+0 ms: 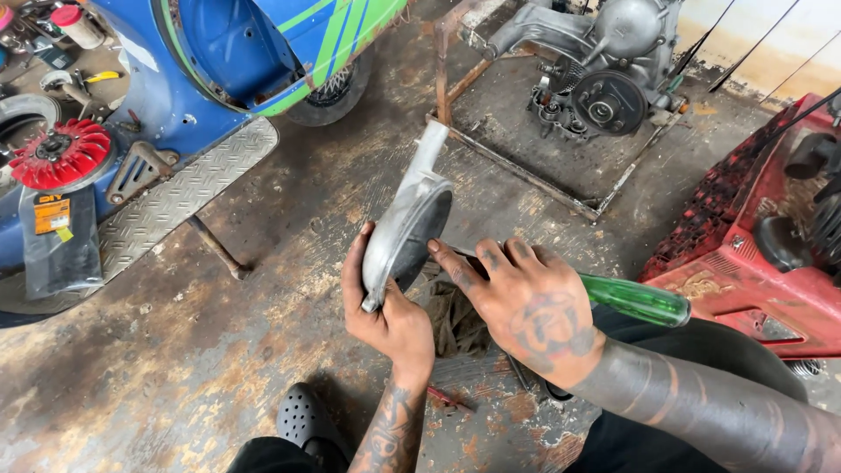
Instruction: The person uses a green-handled screwdriver to scrape and clean the interior of a metallic mechanical housing. They wipe the part with a cloth and continue scraping different areas of the component while sitting on the floor.
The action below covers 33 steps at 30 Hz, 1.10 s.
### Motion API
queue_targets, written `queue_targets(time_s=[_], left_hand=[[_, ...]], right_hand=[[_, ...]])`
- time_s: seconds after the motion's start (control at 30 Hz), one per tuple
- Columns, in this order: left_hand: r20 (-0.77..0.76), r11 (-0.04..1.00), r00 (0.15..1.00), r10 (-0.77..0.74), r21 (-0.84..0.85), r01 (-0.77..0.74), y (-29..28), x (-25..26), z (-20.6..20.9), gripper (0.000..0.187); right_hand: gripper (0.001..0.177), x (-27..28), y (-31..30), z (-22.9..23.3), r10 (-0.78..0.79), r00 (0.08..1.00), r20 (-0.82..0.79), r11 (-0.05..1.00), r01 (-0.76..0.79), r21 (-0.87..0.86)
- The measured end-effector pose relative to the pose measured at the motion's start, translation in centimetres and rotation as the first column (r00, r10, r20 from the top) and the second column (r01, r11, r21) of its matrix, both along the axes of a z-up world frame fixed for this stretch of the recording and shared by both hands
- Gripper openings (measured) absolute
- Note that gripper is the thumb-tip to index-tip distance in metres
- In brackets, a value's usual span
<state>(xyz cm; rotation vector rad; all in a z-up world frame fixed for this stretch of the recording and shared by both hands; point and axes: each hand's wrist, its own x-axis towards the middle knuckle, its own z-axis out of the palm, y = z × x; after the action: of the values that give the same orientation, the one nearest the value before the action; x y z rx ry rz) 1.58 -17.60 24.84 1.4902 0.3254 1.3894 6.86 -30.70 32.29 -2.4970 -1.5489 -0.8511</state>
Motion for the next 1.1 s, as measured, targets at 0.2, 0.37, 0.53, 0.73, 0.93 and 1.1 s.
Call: queue_targets(time_s=[0.2, 0.37, 0.53, 0.73, 0.93, 1.1], left_hand=[[0.017, 0.993, 0.997, 0.08, -0.086, -0.078, -0.6, -0.2, 1.1, 0.044], [0.132, 0.986, 0.979, 0.155, 0.044, -0.162, -0.2, 0.3, -0.2, 0.037], [0.162, 0.98, 0.973, 0.167, 0.078, -0.181, 0.7, 0.2, -1.3, 0.035], [0.167, 0.983, 0.974, 0.155, 0.072, -0.169, 1.2, 0.3, -2.5, 0.035], [0.177, 0.985, 0.979, 0.098, 0.125, -0.121, 1.8, 0.5, -4.3, 0.036], [0.195, 0.986, 0.978, 0.07, 0.135, -0.097, 2.1, 0.6, -5.9, 0.049]], right_hand=[[0.072, -0.6, 0.5, -0.3, -0.062, 0.983, 0.175, 0.997, 0.07, -0.04], [0.075, -1.8, 1.4, -1.7, -0.047, 0.999, -0.019, 0.996, 0.045, -0.078], [0.078, -2.7, 2.3, -2.5, -0.028, 0.995, -0.091, 0.998, 0.023, -0.058], [0.081, -3.0, 3.2, -2.0, -0.08, 0.995, -0.055, 0.986, 0.071, -0.151], [0.075, -0.1, 1.8, -2.5, 0.149, 0.86, -0.488, 0.981, -0.19, -0.035], [0.045, 4.3, 0.9, -0.5, 0.193, 0.468, -0.863, 0.96, -0.273, 0.067]])
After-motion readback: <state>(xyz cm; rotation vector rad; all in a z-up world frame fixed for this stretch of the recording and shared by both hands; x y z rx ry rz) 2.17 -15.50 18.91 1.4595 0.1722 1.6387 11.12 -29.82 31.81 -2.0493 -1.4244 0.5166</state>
